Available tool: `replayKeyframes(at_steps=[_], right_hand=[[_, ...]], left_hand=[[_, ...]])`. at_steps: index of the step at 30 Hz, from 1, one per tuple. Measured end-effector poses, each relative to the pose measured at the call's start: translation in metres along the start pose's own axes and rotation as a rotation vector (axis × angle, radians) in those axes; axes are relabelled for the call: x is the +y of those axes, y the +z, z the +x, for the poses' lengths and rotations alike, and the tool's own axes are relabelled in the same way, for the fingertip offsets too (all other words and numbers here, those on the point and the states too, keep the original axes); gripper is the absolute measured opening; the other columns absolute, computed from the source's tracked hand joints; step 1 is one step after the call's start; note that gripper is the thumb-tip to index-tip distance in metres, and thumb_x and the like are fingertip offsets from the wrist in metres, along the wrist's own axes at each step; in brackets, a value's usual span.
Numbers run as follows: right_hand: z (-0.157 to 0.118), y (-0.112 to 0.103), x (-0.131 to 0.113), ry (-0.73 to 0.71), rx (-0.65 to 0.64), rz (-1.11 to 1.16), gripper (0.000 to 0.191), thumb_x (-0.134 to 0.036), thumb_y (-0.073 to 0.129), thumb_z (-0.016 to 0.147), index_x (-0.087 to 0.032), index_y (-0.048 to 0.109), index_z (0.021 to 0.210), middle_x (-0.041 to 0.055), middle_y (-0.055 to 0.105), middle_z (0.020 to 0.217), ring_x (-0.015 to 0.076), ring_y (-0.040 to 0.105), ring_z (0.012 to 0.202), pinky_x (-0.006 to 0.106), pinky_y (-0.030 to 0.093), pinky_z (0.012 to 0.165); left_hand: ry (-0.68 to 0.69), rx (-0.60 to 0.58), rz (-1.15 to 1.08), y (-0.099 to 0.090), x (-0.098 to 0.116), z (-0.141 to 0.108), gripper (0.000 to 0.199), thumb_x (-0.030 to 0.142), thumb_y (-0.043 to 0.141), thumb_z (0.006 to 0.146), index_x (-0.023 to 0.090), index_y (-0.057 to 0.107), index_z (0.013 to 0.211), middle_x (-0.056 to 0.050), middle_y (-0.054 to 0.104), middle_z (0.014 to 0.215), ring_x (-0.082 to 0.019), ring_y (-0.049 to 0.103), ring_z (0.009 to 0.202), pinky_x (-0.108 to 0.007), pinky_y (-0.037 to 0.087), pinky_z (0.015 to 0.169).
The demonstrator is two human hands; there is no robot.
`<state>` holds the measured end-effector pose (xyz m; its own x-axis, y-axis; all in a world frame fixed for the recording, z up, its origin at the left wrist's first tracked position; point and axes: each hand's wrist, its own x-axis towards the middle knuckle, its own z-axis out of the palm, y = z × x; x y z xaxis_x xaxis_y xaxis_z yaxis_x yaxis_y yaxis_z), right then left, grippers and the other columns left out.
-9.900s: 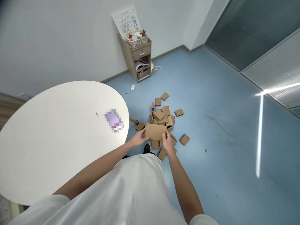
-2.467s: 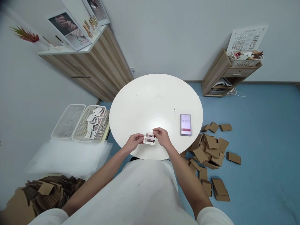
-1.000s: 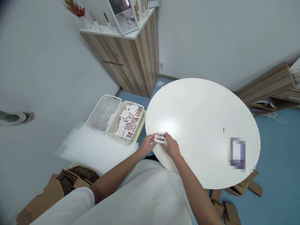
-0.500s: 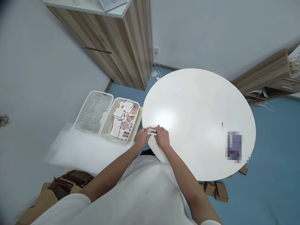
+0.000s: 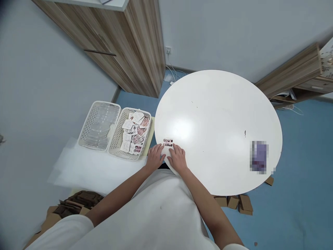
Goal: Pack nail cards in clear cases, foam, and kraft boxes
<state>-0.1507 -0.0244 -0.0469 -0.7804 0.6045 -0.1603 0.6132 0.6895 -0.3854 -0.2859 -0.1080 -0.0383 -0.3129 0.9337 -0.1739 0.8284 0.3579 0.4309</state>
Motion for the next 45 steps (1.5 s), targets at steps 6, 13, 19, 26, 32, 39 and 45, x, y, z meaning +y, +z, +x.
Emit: replayKeyframes(at_steps=[6,13,19,26,32,39,45], right_hand=[[0.007,-0.001,-0.010,0.021,0.016,-0.030,0.036,-0.032,0.042,0.081,-0.021,0.046,0.115,0.0118,0.035,0.134,0.0274,0.031,0.118,0.043,0.025,0.090],[0.028,-0.006,-0.013,0.018,0.025,-0.063,0.038,-0.031,0.041,0.082,-0.020,0.044,0.118,0.0116,0.034,0.135,0.0282,0.030,0.119,0.044,0.023,0.091],[0.041,-0.009,-0.015,0.027,0.000,-0.074,0.040,-0.029,0.039,0.082,-0.019,0.042,0.120,0.0109,0.034,0.136,0.0279,0.030,0.119,0.044,0.023,0.091],[0.043,-0.012,-0.018,0.043,-0.012,-0.099,0.041,-0.032,0.037,0.083,-0.018,0.040,0.122,0.0116,0.032,0.137,0.0271,0.030,0.119,0.043,0.024,0.090],[0.039,-0.012,-0.019,0.034,-0.021,-0.113,0.041,-0.032,0.035,0.085,-0.017,0.039,0.123,0.0118,0.031,0.138,0.0268,0.027,0.121,0.042,0.024,0.090],[0.038,-0.009,-0.011,0.005,-0.019,-0.089,0.047,-0.033,0.037,0.084,-0.016,0.033,0.127,0.0140,0.023,0.141,0.0273,0.024,0.124,0.044,0.024,0.091],[0.014,-0.017,0.001,-0.061,-0.041,-0.012,0.051,-0.033,0.040,0.083,-0.015,0.029,0.129,0.0162,0.025,0.139,0.0272,0.032,0.120,0.042,0.029,0.091]], left_hand=[[0.017,-0.003,0.020,-0.001,0.000,0.002,0.045,0.033,0.038,0.082,0.019,0.040,0.125,-0.010,0.039,0.133,-0.028,0.030,0.122,-0.045,0.019,0.097],[0.027,0.031,0.006,-0.009,-0.005,0.019,0.048,0.032,0.037,0.083,0.017,0.036,0.129,-0.011,0.037,0.135,-0.029,0.027,0.125,-0.046,0.018,0.098],[0.021,0.014,0.029,-0.013,-0.010,0.030,0.050,0.032,0.036,0.084,0.015,0.033,0.131,-0.011,0.034,0.136,-0.028,0.022,0.127,-0.044,0.017,0.100],[0.028,-0.001,0.178,-0.009,-0.011,0.030,0.050,0.033,0.029,0.086,0.015,0.028,0.133,-0.009,0.030,0.138,-0.025,0.021,0.129,-0.042,0.023,0.098],[0.031,0.011,0.202,-0.006,-0.010,0.026,0.051,0.032,0.028,0.086,0.013,0.027,0.133,-0.010,0.030,0.139,-0.024,0.019,0.129,-0.041,0.023,0.098],[-0.023,0.028,0.188,-0.001,-0.005,0.024,0.052,0.032,0.027,0.087,0.012,0.023,0.134,-0.012,0.025,0.140,-0.024,0.013,0.131,-0.043,0.019,0.099],[-0.103,0.055,0.230,-0.003,0.018,-0.005,0.052,0.031,0.028,0.086,0.011,0.024,0.134,-0.012,0.024,0.141,-0.024,0.011,0.132,-0.044,0.017,0.100]])
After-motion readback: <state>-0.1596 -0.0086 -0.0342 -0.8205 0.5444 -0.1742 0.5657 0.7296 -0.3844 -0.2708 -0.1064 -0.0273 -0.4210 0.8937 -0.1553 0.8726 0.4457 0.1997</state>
